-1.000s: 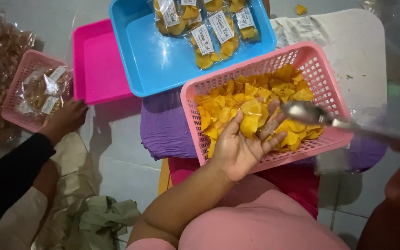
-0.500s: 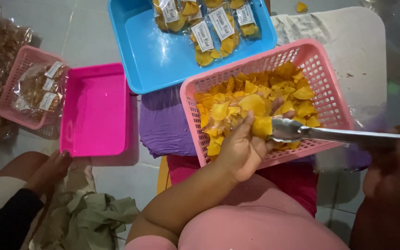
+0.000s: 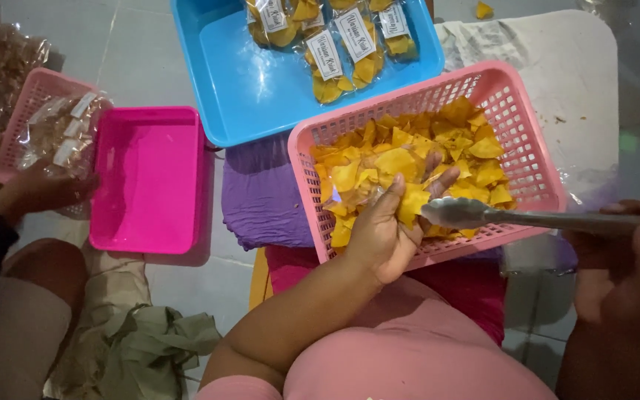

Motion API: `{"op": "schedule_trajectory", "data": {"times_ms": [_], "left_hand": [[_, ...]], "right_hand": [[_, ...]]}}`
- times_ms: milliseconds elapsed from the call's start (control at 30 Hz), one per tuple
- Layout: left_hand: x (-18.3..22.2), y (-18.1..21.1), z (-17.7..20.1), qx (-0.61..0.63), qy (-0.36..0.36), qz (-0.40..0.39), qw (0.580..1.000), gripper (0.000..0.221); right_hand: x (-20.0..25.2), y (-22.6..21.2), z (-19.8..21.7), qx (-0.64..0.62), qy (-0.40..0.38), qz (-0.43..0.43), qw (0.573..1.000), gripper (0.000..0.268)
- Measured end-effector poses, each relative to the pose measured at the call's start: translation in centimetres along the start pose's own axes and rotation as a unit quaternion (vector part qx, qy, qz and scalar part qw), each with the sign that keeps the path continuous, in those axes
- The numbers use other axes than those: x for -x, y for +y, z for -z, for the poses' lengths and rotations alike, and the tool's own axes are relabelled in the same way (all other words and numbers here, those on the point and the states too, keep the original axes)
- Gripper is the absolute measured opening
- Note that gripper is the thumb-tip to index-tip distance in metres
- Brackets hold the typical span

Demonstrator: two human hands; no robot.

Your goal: Manually filling small plastic bags with chips using a scoop and organizing them in a tray.

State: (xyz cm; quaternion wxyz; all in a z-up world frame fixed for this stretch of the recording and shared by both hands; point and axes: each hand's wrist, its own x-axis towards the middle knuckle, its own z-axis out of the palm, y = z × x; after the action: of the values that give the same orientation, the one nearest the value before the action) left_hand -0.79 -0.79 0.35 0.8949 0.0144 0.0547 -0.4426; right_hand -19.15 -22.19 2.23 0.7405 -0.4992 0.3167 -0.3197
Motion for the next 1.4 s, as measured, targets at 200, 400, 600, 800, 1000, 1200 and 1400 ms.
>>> {"op": "schedule_trajectory", "data": {"times_ms": [200, 400, 600, 800, 1000, 1200, 1400], "left_hand": [[0.1, -0.2, 0.0, -0.035, 0.022, -0.002, 0.999, 0.038], [0.1, 0.1, 0.4, -0.029, -0.009, -0.01, 0.999, 0.043], [-0.1, -0.1, 1.1, 0.018, 0.019, 0.005, 1.0, 0.041], [0.1, -0.6, 1.3, -0.038, 0.049, 0.015, 0.998, 0.029], [0.1, -0.9, 1.6, -0.043, 0.083, 0.036, 0.995, 0.031], [0.3, -1.0, 1.6, -0.064, -0.007, 0.036, 0.997, 0.054], [0.4, -0.8, 1.9, -0.077, 0.078, 0.057, 0.992, 0.038]], "right_hand": [[0.7, -0.4, -2.0, 0.064, 0.021, 0.014, 0.998, 0.031], [-3.0, 3.4, 7.0, 0.037, 0.017, 0.017, 0.999, 0.019], [-4.4, 5.3, 11.0, 0.021, -0.006, 0.126, 0.992, 0.043], [-2.6, 1.5, 3.3, 0.084, 0.003, 0.102, 0.991, 0.015], [-3.7, 0.3, 2.8, 0.183, -0.111, 0.132, 0.968, 0.018], [-2.1, -1.3, -0.6, 0.259, -0.125, 0.179, 0.941, 0.024], [0.0, -2.5, -3.9, 0.398, -0.095, 0.275, 0.87, 0.036]]}}
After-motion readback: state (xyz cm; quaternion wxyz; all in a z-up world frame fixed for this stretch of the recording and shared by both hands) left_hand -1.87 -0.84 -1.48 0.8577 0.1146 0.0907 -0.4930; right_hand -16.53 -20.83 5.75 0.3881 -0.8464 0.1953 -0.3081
